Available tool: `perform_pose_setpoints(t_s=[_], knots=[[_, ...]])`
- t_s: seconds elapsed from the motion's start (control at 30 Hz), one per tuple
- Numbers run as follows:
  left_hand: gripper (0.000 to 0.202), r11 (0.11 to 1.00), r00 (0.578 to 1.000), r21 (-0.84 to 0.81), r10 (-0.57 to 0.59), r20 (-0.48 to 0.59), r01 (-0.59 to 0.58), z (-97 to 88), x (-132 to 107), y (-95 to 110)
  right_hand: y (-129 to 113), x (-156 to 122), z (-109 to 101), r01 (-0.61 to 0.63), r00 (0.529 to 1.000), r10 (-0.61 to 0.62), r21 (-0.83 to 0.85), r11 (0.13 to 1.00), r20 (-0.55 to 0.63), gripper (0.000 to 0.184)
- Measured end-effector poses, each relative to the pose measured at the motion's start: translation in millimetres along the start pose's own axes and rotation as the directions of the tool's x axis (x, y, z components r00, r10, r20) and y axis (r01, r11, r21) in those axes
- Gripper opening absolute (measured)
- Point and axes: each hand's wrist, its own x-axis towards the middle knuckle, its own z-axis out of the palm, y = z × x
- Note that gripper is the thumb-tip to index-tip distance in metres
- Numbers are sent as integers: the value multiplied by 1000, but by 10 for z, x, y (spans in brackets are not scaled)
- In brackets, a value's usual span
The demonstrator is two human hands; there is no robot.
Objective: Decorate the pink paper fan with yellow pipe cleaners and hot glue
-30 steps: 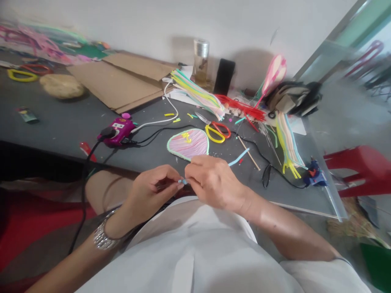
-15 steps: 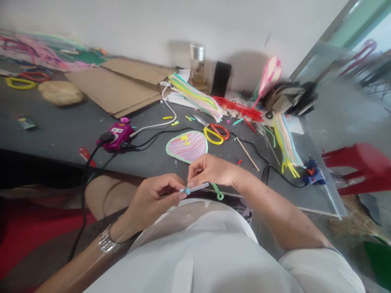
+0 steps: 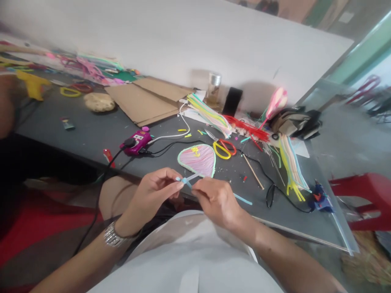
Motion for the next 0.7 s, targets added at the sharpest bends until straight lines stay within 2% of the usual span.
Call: perform_pose_setpoints(t_s=[0.07, 0.13, 0.43, 0.6, 0.7], knots=[[17, 996, 999, 85, 25, -24, -23, -4, -9, -11, -90, -57, -9, 145, 989, -141, -172, 974, 33, 21], [17, 984, 999, 175, 42, -29, -36, -6, -22, -24, -163, -66, -56, 213, 977, -202, -273, 938, 67, 21], [16, 936, 995, 344, 46, 92, -76, -39, -25, -27, -263, 108, -300, 276, 960, -239, -348, 896, 146, 20], [15, 930, 982, 352, 44, 183, -107, -67, -49, -46, -280, 266, -357, 219, 952, -155, -234, 947, 263, 21], [14, 923, 967, 357, 50, 251, -141, -84, -65, -45, -222, 386, -382, 44, 938, -22, -57, 997, 346, 17]])
